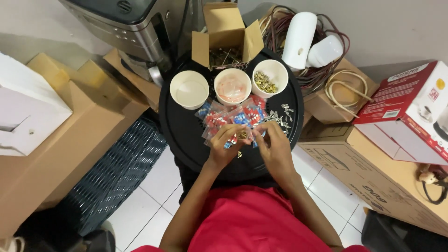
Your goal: Sorting small electronic components and placing them into plastic bags or bowls on a low table.
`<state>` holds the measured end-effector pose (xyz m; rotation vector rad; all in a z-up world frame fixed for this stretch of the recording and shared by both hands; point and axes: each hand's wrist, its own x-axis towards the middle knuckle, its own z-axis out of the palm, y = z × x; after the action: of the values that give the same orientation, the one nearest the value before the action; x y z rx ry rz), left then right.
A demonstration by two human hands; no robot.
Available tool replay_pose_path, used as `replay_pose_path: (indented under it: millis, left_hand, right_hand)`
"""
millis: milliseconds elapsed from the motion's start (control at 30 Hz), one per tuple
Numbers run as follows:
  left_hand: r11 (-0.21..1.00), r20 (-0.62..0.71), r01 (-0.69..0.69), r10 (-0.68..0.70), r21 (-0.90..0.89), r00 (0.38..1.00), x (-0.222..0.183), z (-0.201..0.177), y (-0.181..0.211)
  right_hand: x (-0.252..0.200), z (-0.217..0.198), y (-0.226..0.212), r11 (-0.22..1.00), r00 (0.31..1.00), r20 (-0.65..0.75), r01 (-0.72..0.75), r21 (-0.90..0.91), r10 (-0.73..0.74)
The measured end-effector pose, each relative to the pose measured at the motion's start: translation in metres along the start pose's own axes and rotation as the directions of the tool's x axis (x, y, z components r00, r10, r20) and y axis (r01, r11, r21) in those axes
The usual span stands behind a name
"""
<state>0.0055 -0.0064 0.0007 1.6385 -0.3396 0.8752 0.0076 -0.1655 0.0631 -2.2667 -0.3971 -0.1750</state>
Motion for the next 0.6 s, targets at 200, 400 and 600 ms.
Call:
replay_pose_path:
  millis: [200,400,600]
  left_hand:
    - [0.998,0.034,0.013,-0.011,-0.058,0.999,-0.009,0.006,-0.01]
    - [0.999,-0.02,0.043,-0.043,-0.026,0.999,0.0,0.005,-0.002]
    - [0.998,-0.036,0.059,-0.059,-0.007,0.998,-0.004,0.009,-0.006]
  right_hand:
    - [0.009,-0.013,-0.026,0.989,0.989,0.028,0.148,0.023,-0.148]
    - [-0.004,-0.006,0.007,0.98,0.985,0.171,0.012,-0.201,0.023]
    - [-0.031,0.033,0.01,0.943,0.891,0.442,0.05,-0.33,0.107]
